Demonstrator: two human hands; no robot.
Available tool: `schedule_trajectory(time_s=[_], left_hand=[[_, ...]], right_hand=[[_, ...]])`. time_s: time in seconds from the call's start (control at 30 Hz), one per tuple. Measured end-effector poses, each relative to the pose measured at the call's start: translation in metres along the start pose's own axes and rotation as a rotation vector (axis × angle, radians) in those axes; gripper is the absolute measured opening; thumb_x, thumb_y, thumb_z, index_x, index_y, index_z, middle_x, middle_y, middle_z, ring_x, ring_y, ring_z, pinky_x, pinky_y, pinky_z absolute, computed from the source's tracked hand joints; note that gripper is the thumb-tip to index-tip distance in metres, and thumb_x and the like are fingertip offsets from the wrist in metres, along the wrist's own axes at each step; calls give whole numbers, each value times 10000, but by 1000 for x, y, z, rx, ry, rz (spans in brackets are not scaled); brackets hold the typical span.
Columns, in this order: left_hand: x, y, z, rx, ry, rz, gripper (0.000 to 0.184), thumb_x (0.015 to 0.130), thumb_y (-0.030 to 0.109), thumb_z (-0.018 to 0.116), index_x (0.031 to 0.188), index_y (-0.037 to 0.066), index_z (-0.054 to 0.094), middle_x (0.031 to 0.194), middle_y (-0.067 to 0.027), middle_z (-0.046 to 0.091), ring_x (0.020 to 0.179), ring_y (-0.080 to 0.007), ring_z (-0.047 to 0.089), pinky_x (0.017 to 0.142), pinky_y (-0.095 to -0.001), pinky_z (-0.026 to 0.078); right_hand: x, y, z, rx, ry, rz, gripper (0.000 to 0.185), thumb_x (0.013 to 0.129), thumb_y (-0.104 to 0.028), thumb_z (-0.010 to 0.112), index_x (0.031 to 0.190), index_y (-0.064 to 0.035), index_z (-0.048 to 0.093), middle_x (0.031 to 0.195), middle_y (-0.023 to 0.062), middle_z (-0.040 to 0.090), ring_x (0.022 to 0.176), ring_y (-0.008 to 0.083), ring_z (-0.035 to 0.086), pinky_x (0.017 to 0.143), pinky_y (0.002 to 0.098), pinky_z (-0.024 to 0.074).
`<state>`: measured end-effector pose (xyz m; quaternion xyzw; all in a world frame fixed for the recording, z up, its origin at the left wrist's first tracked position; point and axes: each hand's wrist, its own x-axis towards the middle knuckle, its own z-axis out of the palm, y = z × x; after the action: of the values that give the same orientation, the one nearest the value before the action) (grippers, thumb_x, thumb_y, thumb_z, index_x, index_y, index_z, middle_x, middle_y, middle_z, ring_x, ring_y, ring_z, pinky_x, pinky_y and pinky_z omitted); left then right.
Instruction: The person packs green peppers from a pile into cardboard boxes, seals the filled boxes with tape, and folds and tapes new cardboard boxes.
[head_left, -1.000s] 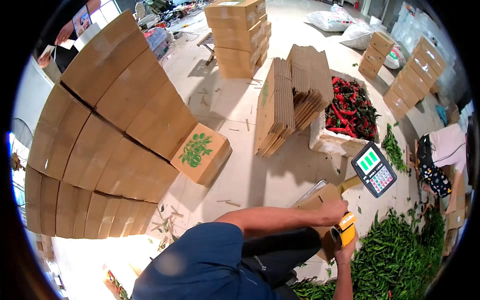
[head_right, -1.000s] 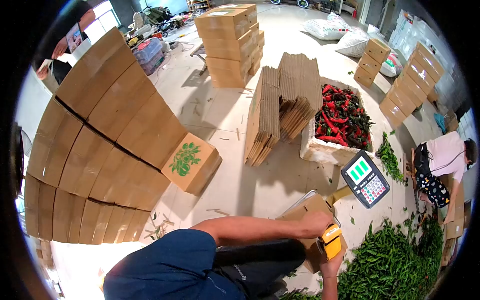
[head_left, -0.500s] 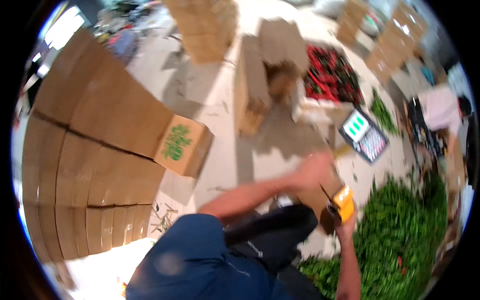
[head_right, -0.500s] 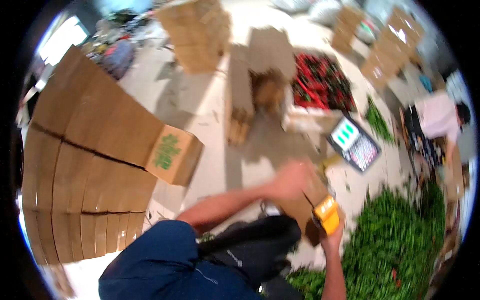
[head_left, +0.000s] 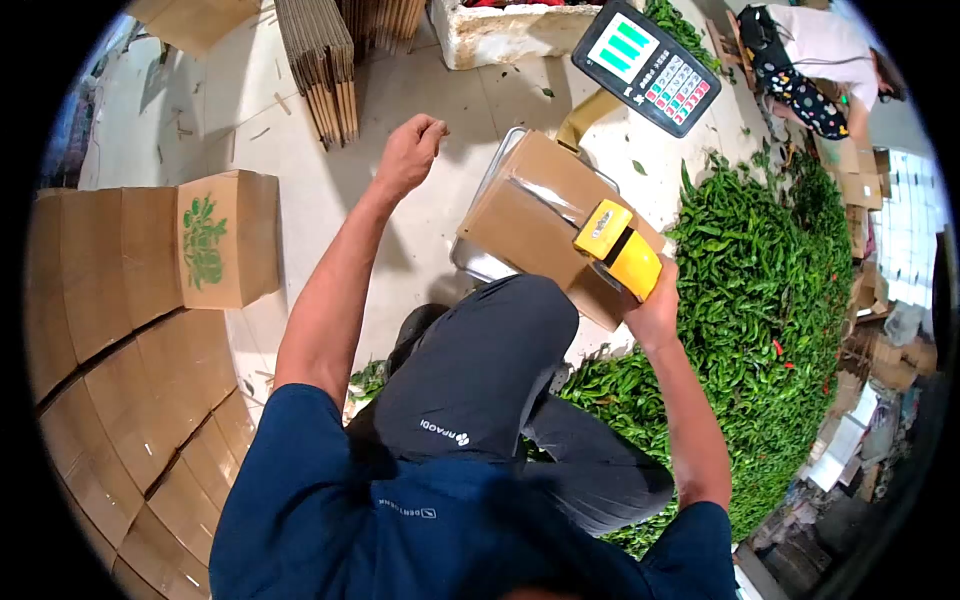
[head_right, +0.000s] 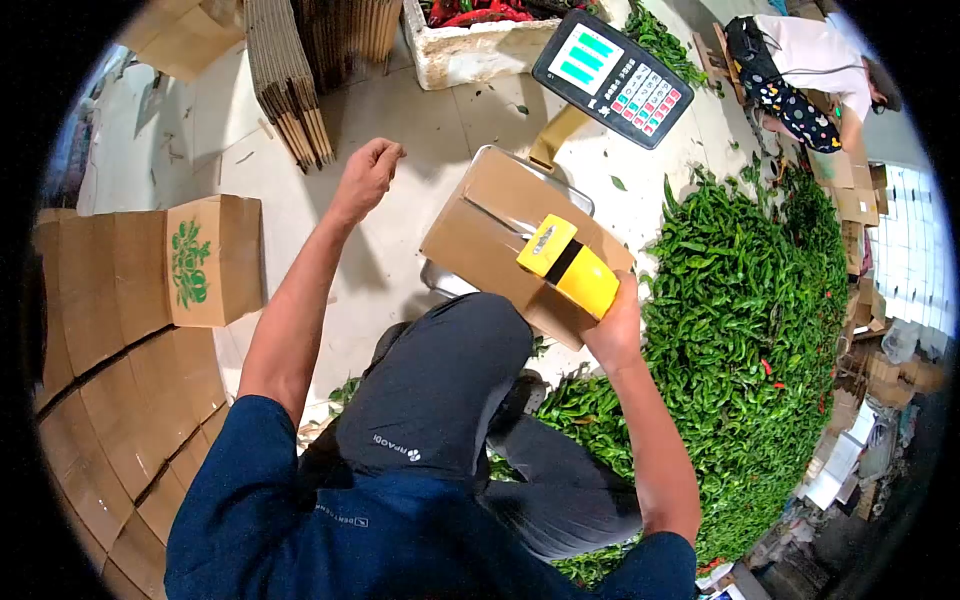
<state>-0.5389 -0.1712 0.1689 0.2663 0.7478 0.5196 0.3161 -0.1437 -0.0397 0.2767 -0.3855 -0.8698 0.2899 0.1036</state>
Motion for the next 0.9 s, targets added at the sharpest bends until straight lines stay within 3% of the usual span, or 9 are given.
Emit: schedule_trajectory(time_s=[0.4,0.5,0.6,0.7,0.8,0.9], left_hand=[[6,-93,52,-232,-53,-91,287,1001,306,571,954,41,670,675,36,501,594,-65,452,534,-245,421],[-13,-98,90,-196,-69,-73,315,986,314,578,983,13,674,748,-51,621,658,-138,564,614,-310,485],[-21,-103,110,-45,-22,53,332,979,327,566,1067,21,659,858,-152,693,766,-250,669,710,-384,528],[-17,-75,89,343,-196,-95,422,973,363,534,1227,35,608,972,-235,711,922,-420,678,827,-480,527],[-15,-73,73,578,-384,-170,589,972,385,508,1449,49,432,1051,-261,697,1008,-431,662,923,-500,504],[7,-126,88,349,-366,-42,723,981,419,494,1559,59,252,1251,-284,629,1191,-411,603,1041,-465,454]], right_hand=[[22,-40,-8,-245,-79,64,546,738,61,753,1198,4,465,1056,196,617,999,356,651,850,393,520],[25,-46,-6,-191,-65,145,596,630,81,771,1156,3,502,1025,190,591,970,411,632,839,426,521],[24,-35,-4,-215,-61,47,525,739,65,749,1185,6,478,1038,166,625,966,325,658,838,370,524],[22,-28,-1,-159,-59,48,503,776,67,735,1198,8,467,1043,152,631,965,280,660,840,347,521],[26,-31,-3,-147,-52,7,513,761,74,738,1193,7,469,1024,146,626,951,280,659,827,345,521],[25,-35,-4,-139,-46,-15,517,750,77,739,1186,6,470,1016,149,620,941,286,659,819,347,520]])
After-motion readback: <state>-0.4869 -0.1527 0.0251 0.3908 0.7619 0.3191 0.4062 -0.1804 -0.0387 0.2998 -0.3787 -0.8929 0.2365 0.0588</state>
